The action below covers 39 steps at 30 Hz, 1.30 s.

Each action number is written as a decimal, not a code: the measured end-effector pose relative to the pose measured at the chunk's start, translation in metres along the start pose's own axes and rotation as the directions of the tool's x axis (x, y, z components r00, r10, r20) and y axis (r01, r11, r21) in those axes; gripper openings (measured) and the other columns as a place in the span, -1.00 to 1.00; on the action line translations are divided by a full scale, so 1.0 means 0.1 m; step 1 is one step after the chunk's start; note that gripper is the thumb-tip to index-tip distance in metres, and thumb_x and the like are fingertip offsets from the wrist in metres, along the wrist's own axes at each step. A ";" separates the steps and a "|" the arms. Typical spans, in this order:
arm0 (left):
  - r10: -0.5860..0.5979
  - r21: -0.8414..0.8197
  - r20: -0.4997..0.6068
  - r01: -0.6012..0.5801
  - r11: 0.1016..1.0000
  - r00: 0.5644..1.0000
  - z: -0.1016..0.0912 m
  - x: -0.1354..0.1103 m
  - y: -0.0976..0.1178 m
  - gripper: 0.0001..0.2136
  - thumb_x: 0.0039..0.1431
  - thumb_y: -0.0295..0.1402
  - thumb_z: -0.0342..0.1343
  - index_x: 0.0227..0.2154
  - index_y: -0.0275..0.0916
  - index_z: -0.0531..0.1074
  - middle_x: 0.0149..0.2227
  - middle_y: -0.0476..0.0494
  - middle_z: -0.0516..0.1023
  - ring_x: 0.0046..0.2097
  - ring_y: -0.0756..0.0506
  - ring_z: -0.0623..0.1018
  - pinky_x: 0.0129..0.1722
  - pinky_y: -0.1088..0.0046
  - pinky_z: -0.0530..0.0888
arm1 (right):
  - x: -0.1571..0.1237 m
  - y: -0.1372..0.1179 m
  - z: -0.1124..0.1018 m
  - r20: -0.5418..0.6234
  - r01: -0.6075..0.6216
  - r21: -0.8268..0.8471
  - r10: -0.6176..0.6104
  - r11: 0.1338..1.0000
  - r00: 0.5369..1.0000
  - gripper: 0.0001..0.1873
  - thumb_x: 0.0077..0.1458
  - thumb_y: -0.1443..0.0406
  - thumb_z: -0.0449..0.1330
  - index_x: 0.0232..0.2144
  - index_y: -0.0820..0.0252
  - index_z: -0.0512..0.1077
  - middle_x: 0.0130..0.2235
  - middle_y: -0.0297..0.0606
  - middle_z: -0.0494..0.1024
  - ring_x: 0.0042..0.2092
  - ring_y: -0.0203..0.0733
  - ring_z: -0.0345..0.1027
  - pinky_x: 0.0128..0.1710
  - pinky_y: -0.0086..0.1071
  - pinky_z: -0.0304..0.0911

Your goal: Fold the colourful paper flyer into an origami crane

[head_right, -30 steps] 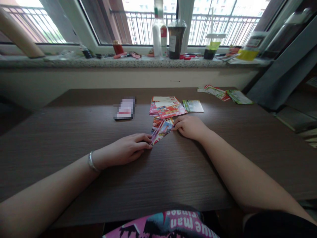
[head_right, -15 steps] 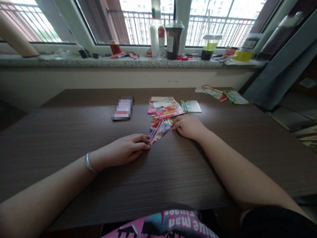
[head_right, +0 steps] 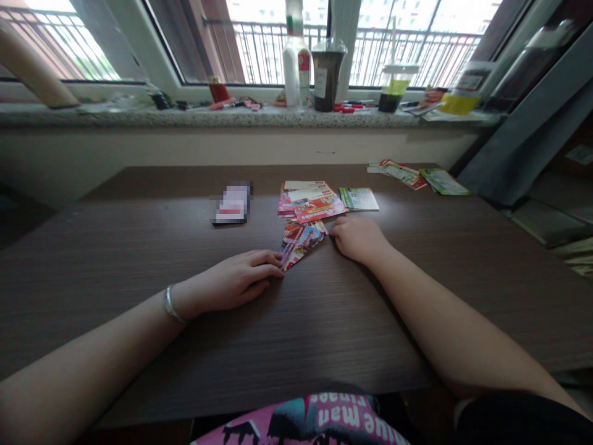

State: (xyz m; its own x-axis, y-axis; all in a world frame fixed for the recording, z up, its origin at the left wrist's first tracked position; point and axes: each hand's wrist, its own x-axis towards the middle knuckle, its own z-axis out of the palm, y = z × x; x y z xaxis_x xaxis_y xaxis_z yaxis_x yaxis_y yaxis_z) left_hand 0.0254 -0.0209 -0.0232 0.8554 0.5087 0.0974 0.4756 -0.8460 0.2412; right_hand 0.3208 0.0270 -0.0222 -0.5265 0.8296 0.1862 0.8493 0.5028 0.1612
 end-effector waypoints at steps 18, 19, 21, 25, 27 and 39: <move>-0.145 0.170 -0.170 0.174 0.970 0.975 0.10 0.14 0.11 -0.90 0.20 -0.47 0.01 -0.25 -0.26 0.39 -0.25 -0.15 0.47 -0.23 -0.10 0.47 -0.20 0.37 0.45 | 0.03 -0.50 0.01 -0.372 0.447 0.037 -0.403 0.894 0.836 -0.81 0.25 0.25 0.08 -0.25 0.12 0.50 -0.14 -0.30 0.61 -0.09 -0.13 0.37 -0.11 -0.25 0.18; -0.148 0.182 -0.179 0.180 0.967 0.973 0.10 0.15 0.12 -0.89 0.18 -0.48 0.01 -0.26 -0.26 0.40 -0.26 -0.15 0.48 -0.24 -0.10 0.47 -0.22 0.37 0.45 | 0.03 -0.52 0.00 -0.389 0.439 0.044 -0.390 0.897 0.835 -0.82 0.25 0.25 0.09 -0.26 0.12 0.50 -0.15 -0.29 0.61 -0.10 -0.14 0.37 -0.12 -0.26 0.18; -0.153 0.206 -0.213 0.197 0.958 0.965 0.09 0.16 0.14 -0.91 0.18 -0.45 0.02 -0.29 -0.25 0.41 -0.30 -0.13 0.49 -0.28 -0.10 0.46 -0.26 0.36 0.42 | 0.01 -0.57 -0.03 -0.421 0.417 0.065 -0.354 0.907 0.835 -0.82 0.24 0.26 0.10 -0.30 0.12 0.51 -0.16 -0.28 0.61 -0.10 -0.14 0.37 -0.13 -0.27 0.17; -0.137 0.241 -0.342 0.228 0.943 0.930 0.08 0.18 0.16 -0.91 0.19 -0.39 0.03 -0.39 -0.23 0.41 -0.36 -0.09 0.50 -0.30 -0.11 0.44 -0.22 0.32 0.37 | -0.02 -0.72 -0.07 -0.416 0.365 0.126 -0.285 0.922 0.864 -0.81 0.21 0.25 0.12 -0.37 0.13 0.50 -0.24 -0.29 0.61 -0.18 -0.15 0.36 -0.21 -0.29 0.17; -0.128 0.244 -0.382 0.233 0.942 0.915 0.07 0.18 0.16 -0.93 0.15 -0.38 0.06 -0.42 -0.22 0.40 -0.38 -0.08 0.50 -0.30 -0.10 0.44 -0.18 0.32 0.35 | -0.02 -0.79 -0.07 -0.389 0.344 0.162 -0.260 0.925 0.884 -0.83 0.19 0.26 0.13 -0.40 0.13 0.50 -0.28 -0.29 0.60 -0.21 -0.16 0.35 -0.22 -0.29 0.17; -0.100 0.305 -0.396 0.233 0.923 0.913 0.04 0.16 0.12 -0.95 0.07 -0.42 0.06 -0.45 -0.21 0.40 -0.40 -0.05 0.49 -0.32 -0.09 0.41 -0.20 0.32 0.30 | -0.04 -0.77 -0.12 -0.365 0.310 0.304 -0.190 0.901 0.911 -0.82 0.16 0.29 0.13 -0.41 0.14 0.52 -0.32 -0.26 0.59 -0.25 -0.16 0.33 -0.24 -0.30 0.19</move>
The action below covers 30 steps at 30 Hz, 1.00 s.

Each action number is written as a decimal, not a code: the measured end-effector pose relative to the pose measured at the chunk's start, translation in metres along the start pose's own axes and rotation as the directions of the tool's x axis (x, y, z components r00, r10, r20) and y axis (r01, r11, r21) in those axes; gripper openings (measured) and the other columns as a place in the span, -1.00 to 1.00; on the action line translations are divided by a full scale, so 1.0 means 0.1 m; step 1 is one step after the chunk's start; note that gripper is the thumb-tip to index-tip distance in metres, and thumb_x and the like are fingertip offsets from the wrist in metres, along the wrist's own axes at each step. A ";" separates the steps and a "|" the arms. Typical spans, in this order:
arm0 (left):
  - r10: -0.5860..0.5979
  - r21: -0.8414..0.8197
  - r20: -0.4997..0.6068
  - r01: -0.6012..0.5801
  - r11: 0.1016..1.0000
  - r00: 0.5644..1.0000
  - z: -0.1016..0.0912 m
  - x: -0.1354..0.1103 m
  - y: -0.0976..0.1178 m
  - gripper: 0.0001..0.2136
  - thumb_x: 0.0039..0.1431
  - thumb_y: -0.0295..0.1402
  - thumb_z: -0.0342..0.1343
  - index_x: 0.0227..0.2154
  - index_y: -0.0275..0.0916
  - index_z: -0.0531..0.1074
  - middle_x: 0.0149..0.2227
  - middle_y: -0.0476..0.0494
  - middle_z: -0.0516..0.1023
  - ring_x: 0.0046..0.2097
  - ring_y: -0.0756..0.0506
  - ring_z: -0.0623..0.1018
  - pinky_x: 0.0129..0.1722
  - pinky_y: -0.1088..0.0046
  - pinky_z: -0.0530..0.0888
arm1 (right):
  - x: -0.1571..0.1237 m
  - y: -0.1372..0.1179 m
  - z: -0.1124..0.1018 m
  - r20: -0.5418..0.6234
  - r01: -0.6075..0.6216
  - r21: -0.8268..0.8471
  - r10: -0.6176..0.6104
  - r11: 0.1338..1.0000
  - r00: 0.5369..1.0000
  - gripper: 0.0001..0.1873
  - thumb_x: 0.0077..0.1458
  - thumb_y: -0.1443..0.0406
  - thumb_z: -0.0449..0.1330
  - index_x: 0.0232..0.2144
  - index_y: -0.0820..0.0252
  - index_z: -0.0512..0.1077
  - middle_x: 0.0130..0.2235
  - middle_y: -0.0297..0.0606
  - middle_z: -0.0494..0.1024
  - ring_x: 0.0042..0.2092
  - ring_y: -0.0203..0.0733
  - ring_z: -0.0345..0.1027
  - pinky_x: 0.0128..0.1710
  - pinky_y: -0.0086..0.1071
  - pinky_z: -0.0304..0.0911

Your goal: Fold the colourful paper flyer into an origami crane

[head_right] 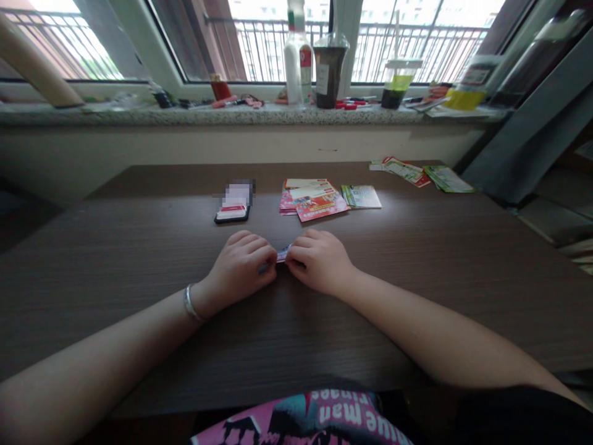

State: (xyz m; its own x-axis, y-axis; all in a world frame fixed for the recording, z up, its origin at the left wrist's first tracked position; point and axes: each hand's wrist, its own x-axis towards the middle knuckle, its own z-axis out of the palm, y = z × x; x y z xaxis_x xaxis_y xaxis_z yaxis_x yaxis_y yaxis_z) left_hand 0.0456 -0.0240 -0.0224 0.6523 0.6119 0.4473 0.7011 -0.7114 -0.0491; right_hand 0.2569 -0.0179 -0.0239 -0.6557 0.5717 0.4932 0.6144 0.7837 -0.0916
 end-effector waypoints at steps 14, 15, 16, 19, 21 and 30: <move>0.001 0.099 -0.007 -0.001 0.995 1.000 0.01 -0.08 -0.25 -0.95 0.08 -0.42 0.06 -0.46 -0.20 0.39 -0.41 -0.06 0.48 -0.31 -0.11 0.41 -0.18 0.29 0.31 | -0.06 0.20 0.02 -0.047 -0.068 0.036 0.070 0.997 0.996 -0.87 0.13 0.30 0.15 -0.40 0.13 0.50 -0.30 -0.26 0.59 -0.21 -0.15 0.38 -0.20 -0.29 0.22; 0.002 0.101 -0.004 -0.002 0.995 1.000 0.02 -0.08 -0.26 -0.95 0.08 -0.42 0.06 -0.46 -0.20 0.39 -0.41 -0.06 0.48 -0.32 -0.11 0.41 -0.18 0.29 0.31 | -0.06 0.22 0.02 -0.047 -0.068 0.036 0.070 0.997 0.996 -0.87 0.13 0.30 0.15 -0.40 0.14 0.50 -0.30 -0.27 0.59 -0.21 -0.15 0.39 -0.20 -0.29 0.22; 0.002 0.102 0.002 -0.002 0.995 1.000 0.03 -0.08 -0.27 -0.95 0.08 -0.42 0.05 -0.46 -0.20 0.39 -0.41 -0.06 0.48 -0.32 -0.11 0.41 -0.18 0.29 0.31 | -0.06 0.23 0.02 -0.048 -0.067 0.036 0.069 0.997 0.996 -0.87 0.13 0.30 0.15 -0.40 0.14 0.50 -0.30 -0.27 0.59 -0.21 -0.15 0.39 -0.20 -0.29 0.23; -0.007 0.106 0.029 0.004 0.994 1.000 0.04 -0.09 -0.28 -0.95 0.08 -0.42 0.05 -0.46 -0.21 0.38 -0.40 -0.08 0.47 -0.31 -0.12 0.41 -0.18 0.29 0.32 | -0.08 0.25 0.03 -0.047 -0.059 0.029 0.060 0.998 0.997 -0.86 0.14 0.31 0.14 -0.39 0.14 0.50 -0.29 -0.26 0.59 -0.21 -0.15 0.40 -0.19 -0.28 0.23; -0.032 0.092 0.031 0.029 0.995 0.999 0.05 -0.09 -0.28 -0.97 0.08 -0.42 0.05 -0.43 -0.22 0.38 -0.38 -0.10 0.47 -0.30 -0.12 0.41 -0.18 0.29 0.34 | -0.08 0.25 0.03 -0.050 -0.058 0.012 0.059 0.998 0.997 -0.86 0.15 0.30 0.13 -0.38 0.14 0.51 -0.28 -0.25 0.59 -0.20 -0.15 0.40 -0.18 -0.27 0.23; 0.040 -0.107 -0.093 -0.049 0.993 0.995 0.04 -0.06 -0.16 -0.90 0.25 -0.32 0.07 -0.33 -0.17 0.46 -0.32 -0.04 0.53 -0.26 -0.06 0.42 -0.14 0.35 0.34 | -0.04 0.18 0.02 -0.134 0.044 0.022 -0.041 0.999 0.990 -0.90 0.14 0.29 0.16 -0.36 0.07 0.50 -0.26 -0.33 0.61 -0.17 -0.16 0.38 0.02 -0.19 0.17</move>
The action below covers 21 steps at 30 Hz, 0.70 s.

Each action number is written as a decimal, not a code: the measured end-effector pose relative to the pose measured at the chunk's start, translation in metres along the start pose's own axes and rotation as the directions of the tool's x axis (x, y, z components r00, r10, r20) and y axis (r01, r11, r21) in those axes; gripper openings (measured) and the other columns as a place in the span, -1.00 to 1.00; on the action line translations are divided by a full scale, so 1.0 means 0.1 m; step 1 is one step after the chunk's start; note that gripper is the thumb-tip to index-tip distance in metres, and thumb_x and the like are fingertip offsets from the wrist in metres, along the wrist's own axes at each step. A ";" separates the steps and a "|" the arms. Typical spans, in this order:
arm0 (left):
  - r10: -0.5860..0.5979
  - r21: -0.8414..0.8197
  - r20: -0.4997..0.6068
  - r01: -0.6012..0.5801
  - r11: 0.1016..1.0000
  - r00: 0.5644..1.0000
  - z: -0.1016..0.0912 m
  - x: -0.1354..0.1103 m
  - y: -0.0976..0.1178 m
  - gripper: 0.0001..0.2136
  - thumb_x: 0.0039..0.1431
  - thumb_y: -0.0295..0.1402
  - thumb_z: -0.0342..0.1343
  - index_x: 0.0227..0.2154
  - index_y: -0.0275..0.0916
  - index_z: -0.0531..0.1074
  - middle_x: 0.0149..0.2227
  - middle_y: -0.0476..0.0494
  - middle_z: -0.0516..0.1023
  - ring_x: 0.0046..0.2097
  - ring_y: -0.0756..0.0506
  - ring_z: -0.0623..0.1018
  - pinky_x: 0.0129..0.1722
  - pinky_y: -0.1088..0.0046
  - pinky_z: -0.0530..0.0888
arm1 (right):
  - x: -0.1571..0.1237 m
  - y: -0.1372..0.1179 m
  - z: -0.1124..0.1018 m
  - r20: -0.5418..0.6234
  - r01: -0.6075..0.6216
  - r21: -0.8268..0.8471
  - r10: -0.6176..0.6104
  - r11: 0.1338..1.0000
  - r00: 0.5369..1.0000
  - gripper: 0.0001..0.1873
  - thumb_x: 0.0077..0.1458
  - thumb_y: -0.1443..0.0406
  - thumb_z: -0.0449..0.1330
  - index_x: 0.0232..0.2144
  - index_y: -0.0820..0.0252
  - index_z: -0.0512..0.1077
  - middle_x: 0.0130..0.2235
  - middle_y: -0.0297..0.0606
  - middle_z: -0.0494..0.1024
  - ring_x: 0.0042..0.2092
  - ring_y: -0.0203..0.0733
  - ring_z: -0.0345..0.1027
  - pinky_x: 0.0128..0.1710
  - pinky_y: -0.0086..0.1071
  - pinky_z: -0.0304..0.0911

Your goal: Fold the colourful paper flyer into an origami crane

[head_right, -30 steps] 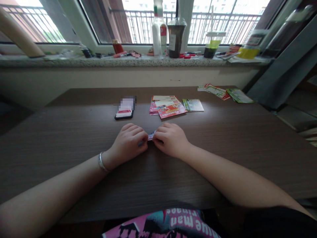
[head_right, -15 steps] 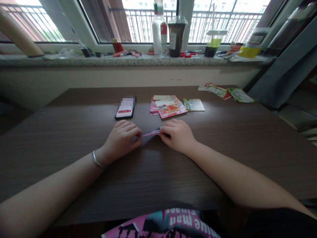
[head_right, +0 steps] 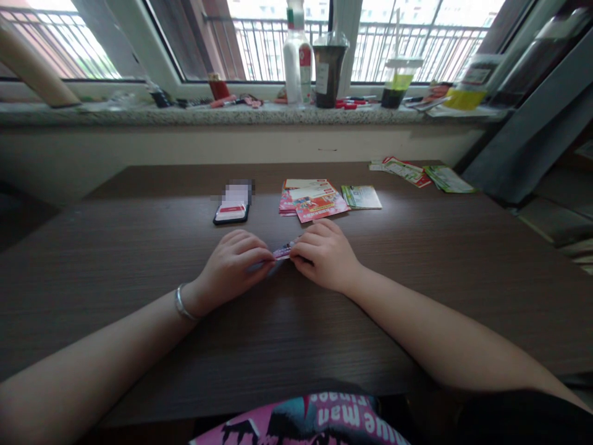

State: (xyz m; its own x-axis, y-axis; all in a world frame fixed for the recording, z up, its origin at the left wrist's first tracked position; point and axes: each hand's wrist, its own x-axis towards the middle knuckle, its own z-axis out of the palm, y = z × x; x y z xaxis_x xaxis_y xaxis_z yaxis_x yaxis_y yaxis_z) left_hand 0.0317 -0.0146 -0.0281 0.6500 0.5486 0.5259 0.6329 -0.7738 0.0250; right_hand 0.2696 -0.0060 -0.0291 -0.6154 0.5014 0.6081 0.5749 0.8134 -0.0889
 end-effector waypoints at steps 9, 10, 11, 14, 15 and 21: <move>0.096 0.086 -0.001 -0.096 0.992 0.995 -0.01 0.05 0.06 -0.82 0.26 -0.36 0.02 -0.45 -0.20 0.42 -0.39 -0.04 0.50 -0.33 -0.03 0.40 -0.16 0.36 0.35 | 0.04 -0.13 0.02 0.019 -0.016 -0.106 0.018 0.994 1.000 -0.88 0.12 0.34 0.12 -0.36 0.09 0.47 -0.27 -0.31 0.61 -0.15 -0.13 0.36 -0.08 -0.26 0.19; 0.099 0.088 0.000 -0.098 0.991 0.995 -0.01 0.05 0.07 -0.82 0.26 -0.36 0.02 -0.46 -0.20 0.41 -0.39 -0.03 0.50 -0.34 -0.03 0.41 -0.16 0.37 0.36 | 0.04 -0.13 0.03 0.027 -0.013 -0.111 0.016 0.994 1.000 -0.88 0.11 0.34 0.12 -0.36 0.10 0.47 -0.27 -0.30 0.60 -0.15 -0.12 0.36 -0.11 -0.26 0.19; 0.098 0.088 0.001 -0.098 0.991 0.995 -0.01 0.05 0.07 -0.82 0.25 -0.36 0.01 -0.47 -0.20 0.41 -0.40 -0.03 0.50 -0.34 -0.03 0.41 -0.16 0.37 0.36 | 0.04 -0.12 0.04 0.033 -0.008 -0.114 0.012 0.993 0.999 -0.88 0.10 0.34 0.12 -0.35 0.09 0.47 -0.27 -0.29 0.60 -0.15 -0.11 0.36 -0.12 -0.26 0.18; 0.089 0.070 0.009 -0.089 0.994 0.996 -0.01 0.05 0.07 -0.82 0.24 -0.37 0.02 -0.48 -0.21 0.40 -0.41 -0.04 0.50 -0.35 -0.02 0.41 -0.16 0.38 0.36 | 0.02 -0.09 0.06 0.035 -0.020 -0.094 0.023 0.995 0.999 -0.89 0.07 0.35 0.13 -0.35 0.10 0.46 -0.27 -0.29 0.60 -0.16 -0.11 0.37 -0.15 -0.27 0.19; 0.081 0.058 0.007 -0.081 0.995 0.997 -0.01 0.05 0.06 -0.82 0.24 -0.37 0.02 -0.48 -0.21 0.40 -0.41 -0.04 0.50 -0.35 -0.02 0.41 -0.17 0.38 0.36 | 0.02 -0.07 0.06 0.029 -0.040 -0.084 0.043 0.996 0.999 -0.89 0.05 0.36 0.13 -0.36 0.10 0.45 -0.28 -0.28 0.60 -0.18 -0.12 0.37 -0.17 -0.28 0.19; 0.047 0.029 -0.014 -0.047 0.998 0.999 0.00 0.02 0.00 -0.85 0.21 -0.39 0.05 -0.47 -0.22 0.39 -0.41 -0.05 0.49 -0.35 -0.03 0.41 -0.22 0.38 0.37 | -0.01 0.05 0.05 0.019 -0.118 -0.043 0.119 0.992 0.993 -0.89 0.02 0.38 0.13 -0.38 0.13 0.45 -0.28 -0.26 0.59 -0.23 -0.14 0.39 -0.20 -0.30 0.24</move>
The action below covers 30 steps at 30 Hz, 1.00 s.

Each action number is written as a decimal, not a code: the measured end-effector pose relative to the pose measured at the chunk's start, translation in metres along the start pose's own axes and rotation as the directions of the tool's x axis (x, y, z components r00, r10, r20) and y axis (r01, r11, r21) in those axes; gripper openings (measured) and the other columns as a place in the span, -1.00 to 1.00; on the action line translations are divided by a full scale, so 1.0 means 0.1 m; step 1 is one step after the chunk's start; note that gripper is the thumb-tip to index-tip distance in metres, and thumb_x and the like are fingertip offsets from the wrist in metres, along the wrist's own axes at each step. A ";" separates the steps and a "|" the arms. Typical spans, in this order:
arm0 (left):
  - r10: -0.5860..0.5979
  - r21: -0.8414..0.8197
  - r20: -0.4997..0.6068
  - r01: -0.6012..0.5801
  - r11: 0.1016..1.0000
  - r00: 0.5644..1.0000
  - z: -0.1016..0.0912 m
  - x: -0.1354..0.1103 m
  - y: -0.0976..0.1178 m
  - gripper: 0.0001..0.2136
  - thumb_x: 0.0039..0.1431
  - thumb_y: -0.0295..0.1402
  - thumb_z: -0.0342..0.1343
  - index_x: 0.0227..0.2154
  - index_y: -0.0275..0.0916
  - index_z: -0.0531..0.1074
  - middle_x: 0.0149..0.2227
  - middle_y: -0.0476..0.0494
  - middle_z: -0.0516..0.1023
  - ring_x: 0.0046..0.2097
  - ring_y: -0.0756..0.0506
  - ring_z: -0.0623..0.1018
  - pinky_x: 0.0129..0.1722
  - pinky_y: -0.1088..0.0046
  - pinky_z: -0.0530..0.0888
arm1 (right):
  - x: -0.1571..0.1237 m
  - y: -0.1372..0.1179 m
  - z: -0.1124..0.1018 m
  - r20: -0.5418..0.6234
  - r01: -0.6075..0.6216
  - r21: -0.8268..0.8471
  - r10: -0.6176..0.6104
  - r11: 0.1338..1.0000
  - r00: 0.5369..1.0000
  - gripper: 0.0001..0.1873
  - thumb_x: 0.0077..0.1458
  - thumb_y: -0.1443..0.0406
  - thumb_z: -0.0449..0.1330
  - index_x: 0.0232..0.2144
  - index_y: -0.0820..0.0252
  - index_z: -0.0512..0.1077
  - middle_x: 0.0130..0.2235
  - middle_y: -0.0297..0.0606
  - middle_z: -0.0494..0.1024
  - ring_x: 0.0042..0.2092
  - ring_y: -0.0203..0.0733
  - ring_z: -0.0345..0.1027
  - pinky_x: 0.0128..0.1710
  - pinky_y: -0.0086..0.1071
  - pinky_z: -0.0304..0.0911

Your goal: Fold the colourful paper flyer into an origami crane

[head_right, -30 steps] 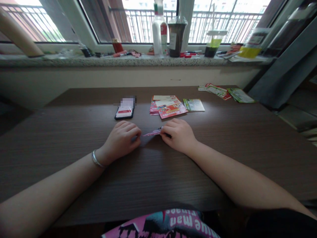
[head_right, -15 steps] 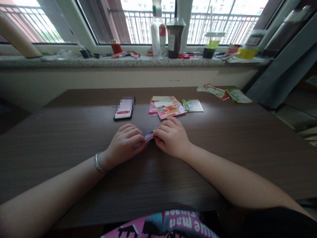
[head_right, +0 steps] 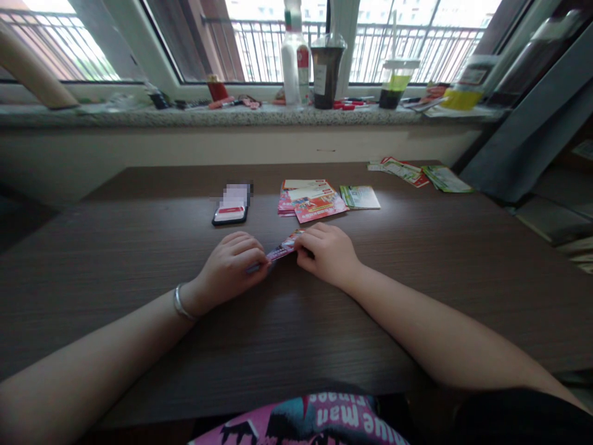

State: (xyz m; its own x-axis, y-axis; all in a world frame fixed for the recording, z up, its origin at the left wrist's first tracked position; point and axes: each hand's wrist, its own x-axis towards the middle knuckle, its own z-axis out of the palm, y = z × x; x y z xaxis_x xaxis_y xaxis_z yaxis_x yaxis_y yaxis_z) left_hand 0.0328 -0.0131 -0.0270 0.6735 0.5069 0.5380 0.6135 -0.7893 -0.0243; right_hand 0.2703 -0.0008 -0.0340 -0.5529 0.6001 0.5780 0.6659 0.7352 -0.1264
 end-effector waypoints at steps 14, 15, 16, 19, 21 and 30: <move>-0.001 0.063 -0.001 0.001 0.998 1.000 -0.04 -0.04 -0.04 -0.87 0.16 -0.42 0.05 -0.50 -0.23 0.37 -0.45 -0.05 0.42 -0.40 -0.03 0.35 -0.35 0.45 0.31 | -0.05 0.26 0.01 -0.061 -0.263 0.166 0.276 0.950 0.959 -0.91 -0.02 0.38 0.16 -0.43 0.12 0.45 -0.34 -0.29 0.58 -0.24 -0.15 0.45 -0.20 -0.28 0.31; 0.008 0.071 0.002 -0.008 0.997 1.000 -0.04 -0.04 -0.05 -0.87 0.16 -0.42 0.05 -0.50 -0.23 0.37 -0.45 -0.05 0.42 -0.39 -0.03 0.35 -0.35 0.45 0.31 | -0.05 0.27 0.01 -0.054 -0.269 0.166 0.281 0.949 0.958 -0.91 -0.03 0.38 0.16 -0.43 0.12 0.46 -0.33 -0.29 0.58 -0.24 -0.14 0.45 -0.20 -0.27 0.32; 0.016 0.079 0.008 -0.016 0.997 1.000 -0.04 -0.04 -0.05 -0.87 0.16 -0.42 0.05 -0.49 -0.23 0.38 -0.44 -0.05 0.42 -0.39 -0.03 0.35 -0.34 0.45 0.31 | -0.06 0.27 0.01 -0.044 -0.271 0.161 0.281 0.949 0.959 -0.91 -0.03 0.38 0.17 -0.43 0.13 0.46 -0.33 -0.29 0.59 -0.24 -0.14 0.45 -0.19 -0.27 0.32; 0.028 0.103 0.029 -0.031 0.994 0.999 -0.04 -0.03 -0.04 -0.87 0.16 -0.41 0.04 -0.49 -0.23 0.38 -0.44 -0.05 0.43 -0.39 -0.03 0.36 -0.33 0.44 0.32 | -0.06 0.26 0.00 -0.021 -0.276 0.145 0.282 0.950 0.959 -0.92 -0.02 0.37 0.16 -0.43 0.13 0.46 -0.31 -0.29 0.59 -0.23 -0.14 0.45 -0.18 -0.27 0.32; 0.030 0.115 0.037 -0.034 0.993 0.999 -0.05 -0.03 -0.03 -0.86 0.16 -0.41 0.04 -0.50 -0.24 0.38 -0.44 -0.05 0.43 -0.40 -0.03 0.36 -0.33 0.43 0.33 | -0.06 0.26 0.00 -0.018 -0.286 0.133 0.291 0.949 0.957 -0.92 -0.02 0.36 0.17 -0.42 0.13 0.47 -0.31 -0.28 0.59 -0.22 -0.13 0.46 -0.17 -0.26 0.32; 0.032 0.102 0.069 -0.039 0.994 0.997 -0.05 -0.05 -0.08 -0.88 0.14 -0.41 0.04 -0.50 -0.24 0.38 -0.44 -0.06 0.42 -0.41 -0.03 0.35 -0.35 0.44 0.33 | -0.08 0.30 0.01 -0.046 -0.253 0.094 0.258 0.963 0.965 -0.88 0.00 0.35 0.18 -0.37 0.12 0.51 -0.29 -0.29 0.61 -0.22 -0.14 0.47 -0.17 -0.28 0.34</move>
State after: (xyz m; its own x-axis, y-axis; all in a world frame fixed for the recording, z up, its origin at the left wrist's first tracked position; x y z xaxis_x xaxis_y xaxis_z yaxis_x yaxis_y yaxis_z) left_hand 0.0226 -0.0106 -0.0248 0.7200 0.5039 0.4772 0.6253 -0.7693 -0.1310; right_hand 0.2945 0.0166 -0.0430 -0.3386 0.7543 0.5624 0.7338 0.5859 -0.3440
